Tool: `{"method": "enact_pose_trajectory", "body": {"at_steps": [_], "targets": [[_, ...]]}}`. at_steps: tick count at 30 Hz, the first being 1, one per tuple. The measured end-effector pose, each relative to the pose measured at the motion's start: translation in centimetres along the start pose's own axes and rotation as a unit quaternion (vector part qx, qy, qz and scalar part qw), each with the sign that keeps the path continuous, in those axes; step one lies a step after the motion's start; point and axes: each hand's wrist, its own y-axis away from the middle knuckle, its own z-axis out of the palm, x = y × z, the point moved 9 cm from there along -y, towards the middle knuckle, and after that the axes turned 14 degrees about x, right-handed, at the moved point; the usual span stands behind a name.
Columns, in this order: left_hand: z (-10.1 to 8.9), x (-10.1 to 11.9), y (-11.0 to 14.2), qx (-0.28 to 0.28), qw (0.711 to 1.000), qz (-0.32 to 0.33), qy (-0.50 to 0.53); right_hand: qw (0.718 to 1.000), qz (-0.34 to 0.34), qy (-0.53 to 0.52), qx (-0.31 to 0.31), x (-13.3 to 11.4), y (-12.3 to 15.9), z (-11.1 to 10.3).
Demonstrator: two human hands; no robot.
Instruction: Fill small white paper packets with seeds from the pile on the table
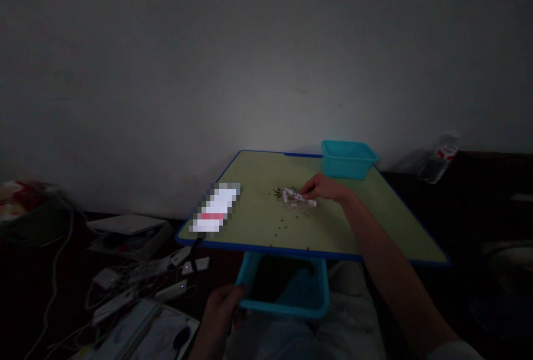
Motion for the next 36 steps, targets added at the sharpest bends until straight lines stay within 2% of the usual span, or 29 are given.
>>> {"method": "enact_pose_trajectory", "body": {"at_steps": [4, 8, 12, 16, 36], "targets": [[-0.1, -0.6, -0.4, -0.009, 1.0, 0.005, -0.002, 0.999, -0.001, -0.008, 0.035, 0.4, 1.1, -1.7], [-0.1, -1.1, -0.6, -0.012, 1.0, 0.009, -0.015, 0.996, 0.0, 0.03, 0.083, 2.2, 3.5, -3.1], [0.0, -0.8, -0.4, -0.004, 1.0, 0.016, -0.027, 0.988, 0.007, 0.084, 0.131, 4.3, 5.4, -4.2], [0.6, -0.3, 0.1, -0.015, 1.0, 0.021, -0.011, 0.983, 0.004, 0.092, 0.159, 4.7, 5.8, -4.5], [0.9, -0.2, 0.3, -0.014, 1.0, 0.012, -0.001, 0.979, -0.024, 0.133, 0.152, 3.8, 5.4, -3.5]]}}
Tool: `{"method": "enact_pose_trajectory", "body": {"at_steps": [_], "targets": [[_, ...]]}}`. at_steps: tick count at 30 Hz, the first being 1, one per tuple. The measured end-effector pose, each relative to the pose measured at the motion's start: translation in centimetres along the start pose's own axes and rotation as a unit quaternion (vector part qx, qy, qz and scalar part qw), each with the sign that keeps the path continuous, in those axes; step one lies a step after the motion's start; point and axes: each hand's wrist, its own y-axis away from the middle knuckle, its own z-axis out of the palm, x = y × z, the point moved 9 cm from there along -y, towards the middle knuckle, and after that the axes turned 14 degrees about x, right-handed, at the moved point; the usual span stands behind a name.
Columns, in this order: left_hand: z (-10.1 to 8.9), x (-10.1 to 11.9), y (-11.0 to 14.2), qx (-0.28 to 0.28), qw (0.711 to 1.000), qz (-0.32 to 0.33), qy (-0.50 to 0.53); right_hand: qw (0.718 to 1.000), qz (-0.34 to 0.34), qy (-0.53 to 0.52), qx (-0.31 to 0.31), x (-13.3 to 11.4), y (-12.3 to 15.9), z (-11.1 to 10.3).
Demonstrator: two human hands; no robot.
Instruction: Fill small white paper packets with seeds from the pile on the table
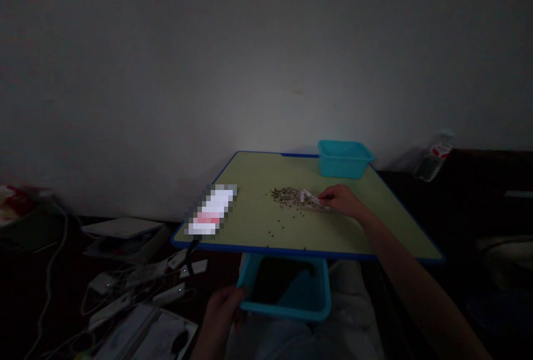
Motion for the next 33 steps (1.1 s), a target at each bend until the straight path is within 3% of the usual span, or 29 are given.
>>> {"method": "enact_pose_trajectory", "body": {"at_steps": [16, 33], "targets": [[-0.1, 0.3, 0.2, 0.01, 1.0, -0.005, -0.007, 0.999, -0.006, -0.036, -0.023, -0.7, 0.4, 0.4], [0.2, 0.2, 0.2, 0.001, 1.0, -0.003, -0.019, 0.997, -0.068, -0.021, 0.012, -4.0, 1.1, 0.9]]}}
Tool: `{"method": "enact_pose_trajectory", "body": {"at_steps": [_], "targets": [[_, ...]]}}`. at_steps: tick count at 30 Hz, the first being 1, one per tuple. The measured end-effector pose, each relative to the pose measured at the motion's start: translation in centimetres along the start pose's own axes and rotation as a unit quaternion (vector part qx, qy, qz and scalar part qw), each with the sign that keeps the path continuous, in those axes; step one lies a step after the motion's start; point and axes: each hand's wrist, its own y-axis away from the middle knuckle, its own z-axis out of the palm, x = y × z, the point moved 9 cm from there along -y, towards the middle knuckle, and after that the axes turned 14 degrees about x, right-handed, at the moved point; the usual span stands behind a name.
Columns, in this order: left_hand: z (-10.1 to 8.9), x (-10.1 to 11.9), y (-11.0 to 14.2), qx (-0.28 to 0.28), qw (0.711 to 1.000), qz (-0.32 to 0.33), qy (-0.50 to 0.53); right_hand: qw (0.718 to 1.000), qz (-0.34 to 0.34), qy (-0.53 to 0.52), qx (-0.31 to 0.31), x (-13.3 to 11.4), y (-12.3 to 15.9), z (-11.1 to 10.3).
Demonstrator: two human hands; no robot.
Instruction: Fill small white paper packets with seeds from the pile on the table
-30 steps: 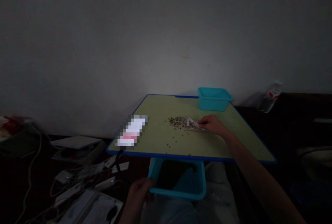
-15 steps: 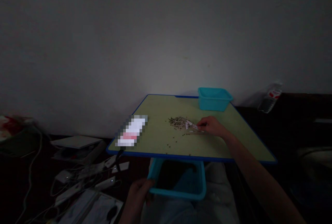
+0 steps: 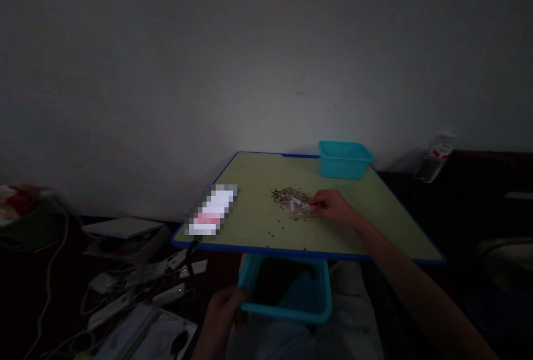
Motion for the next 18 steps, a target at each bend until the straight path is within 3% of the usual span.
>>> {"method": "enact_pose_trajectory", "body": {"at_steps": [8, 12, 18], "targets": [[-0.2, 0.0, -0.1, 0.008, 1.0, 0.024, -0.01, 0.999, -0.036, 0.025, 0.024, -1.1, -0.1, -0.2], [-0.3, 0.1, 0.2, 0.012, 1.0, 0.006, -0.001, 0.999, -0.038, 0.002, 0.024, -1.1, -0.1, -0.2], [-0.2, 0.1, 0.2, 0.008, 1.0, -0.013, 0.007, 0.998, -0.012, -0.005, 0.058, 0.3, -0.5, -1.9]]}}
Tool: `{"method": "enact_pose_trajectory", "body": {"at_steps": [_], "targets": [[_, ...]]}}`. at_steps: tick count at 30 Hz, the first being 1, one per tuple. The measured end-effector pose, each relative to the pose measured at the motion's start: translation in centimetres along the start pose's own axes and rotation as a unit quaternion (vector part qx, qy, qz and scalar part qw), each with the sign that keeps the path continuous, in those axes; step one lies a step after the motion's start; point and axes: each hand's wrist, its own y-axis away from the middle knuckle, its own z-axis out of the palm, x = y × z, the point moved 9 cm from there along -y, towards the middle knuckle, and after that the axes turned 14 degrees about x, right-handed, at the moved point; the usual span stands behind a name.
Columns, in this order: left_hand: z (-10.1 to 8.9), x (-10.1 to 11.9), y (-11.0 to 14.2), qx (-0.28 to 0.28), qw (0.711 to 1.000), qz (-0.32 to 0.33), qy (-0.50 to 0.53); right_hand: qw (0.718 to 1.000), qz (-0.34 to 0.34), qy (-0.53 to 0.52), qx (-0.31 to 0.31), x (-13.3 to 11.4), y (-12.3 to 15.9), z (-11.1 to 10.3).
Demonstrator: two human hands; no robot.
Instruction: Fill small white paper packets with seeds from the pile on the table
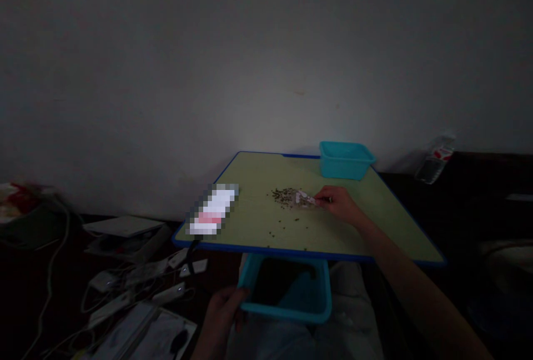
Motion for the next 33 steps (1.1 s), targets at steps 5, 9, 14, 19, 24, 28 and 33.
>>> {"method": "enact_pose_trajectory", "body": {"at_steps": [5, 9, 14, 19, 24, 28, 33], "targets": [[-0.2, -0.5, -0.3, 0.009, 1.0, -0.01, -0.01, 0.999, 0.023, 0.036, 0.007, 1.1, -0.1, -0.9], [-0.3, -0.5, -0.5, 0.004, 1.0, 0.01, -0.018, 0.999, 0.013, 0.015, -0.027, 0.4, 0.2, -0.2], [-0.2, -0.3, -0.3, 0.006, 1.0, 0.013, -0.012, 0.999, 0.006, 0.007, -0.051, 0.0, 0.5, 0.8], [0.1, 0.0, -0.1, 0.0, 1.0, 0.021, -0.006, 0.998, 0.004, 0.042, -0.045, -0.6, 0.7, 1.3], [-0.1, -0.4, -0.4, 0.004, 1.0, 0.012, 0.011, 0.997, -0.022, 0.043, -0.056, -3.0, 0.8, 2.5], [-0.2, -0.2, -0.4, 0.004, 1.0, 0.017, 0.012, 0.996, -0.044, 0.03, -0.067, -4.7, 0.9, 3.3], [-0.2, 0.2, -0.1, -0.006, 1.0, 0.014, 0.014, 0.996, -0.043, 0.0, -0.073, -5.3, 0.8, 3.5]]}}
